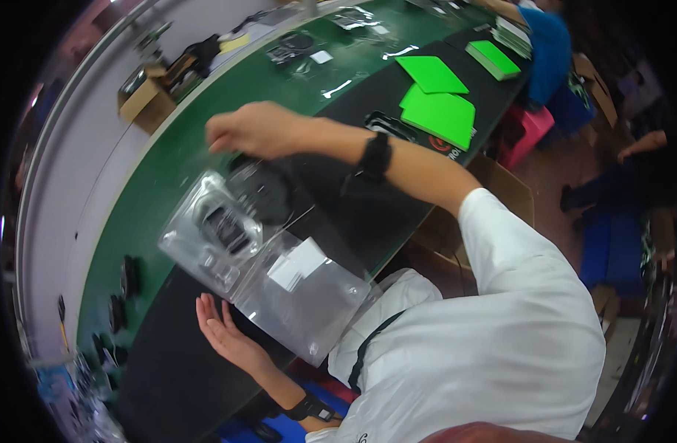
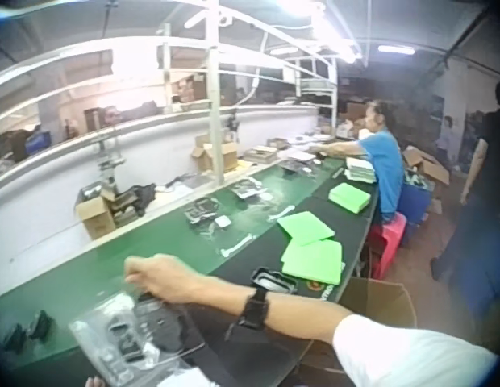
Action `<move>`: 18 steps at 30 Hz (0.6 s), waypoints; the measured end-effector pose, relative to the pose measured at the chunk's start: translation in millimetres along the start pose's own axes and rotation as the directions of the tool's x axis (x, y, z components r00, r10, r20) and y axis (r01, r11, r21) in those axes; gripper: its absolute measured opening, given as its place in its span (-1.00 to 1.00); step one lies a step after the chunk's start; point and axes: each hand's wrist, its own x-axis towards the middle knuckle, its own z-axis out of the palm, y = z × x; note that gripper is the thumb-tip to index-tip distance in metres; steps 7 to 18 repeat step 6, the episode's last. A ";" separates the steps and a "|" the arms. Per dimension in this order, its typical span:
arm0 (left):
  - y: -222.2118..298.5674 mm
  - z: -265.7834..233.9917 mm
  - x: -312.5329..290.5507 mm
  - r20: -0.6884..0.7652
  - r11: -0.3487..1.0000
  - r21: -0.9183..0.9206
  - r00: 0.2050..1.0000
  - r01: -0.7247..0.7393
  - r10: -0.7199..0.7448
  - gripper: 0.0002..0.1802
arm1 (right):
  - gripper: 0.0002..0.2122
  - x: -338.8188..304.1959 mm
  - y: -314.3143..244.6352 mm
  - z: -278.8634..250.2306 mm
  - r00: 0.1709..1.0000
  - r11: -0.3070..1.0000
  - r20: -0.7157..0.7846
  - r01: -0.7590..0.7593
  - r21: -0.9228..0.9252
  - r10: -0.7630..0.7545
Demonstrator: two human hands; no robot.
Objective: Assembling and packaging computer mice and related components on a factory assembly line.
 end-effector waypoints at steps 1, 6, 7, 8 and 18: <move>12.9 -12.9 -3.8 -0.024 0.990 0.126 0.997 -0.071 0.075 -0.48 | -0.82 1.5 5.5 0.0 0.997 0.995 0.028 -0.079 0.055 0.078; 106.9 -15.0 4.3 0.177 0.743 0.310 0.803 -0.594 0.569 -0.19 | -0.86 -10.3 75.0 -3.6 0.997 0.979 0.055 -0.063 0.194 0.053; 106.9 -15.0 4.3 0.177 0.743 0.310 0.803 -0.594 0.569 -0.19 | -0.86 -10.3 75.0 -3.6 0.997 0.979 0.055 -0.063 0.194 0.053; 106.9 -15.0 4.3 0.177 0.743 0.310 0.803 -0.594 0.569 -0.19 | -0.86 -10.3 75.0 -3.6 0.997 0.979 0.055 -0.063 0.194 0.053; 106.9 -15.0 4.3 0.177 0.743 0.310 0.803 -0.594 0.569 -0.19 | -0.86 -10.3 75.0 -3.6 0.997 0.979 0.055 -0.063 0.194 0.053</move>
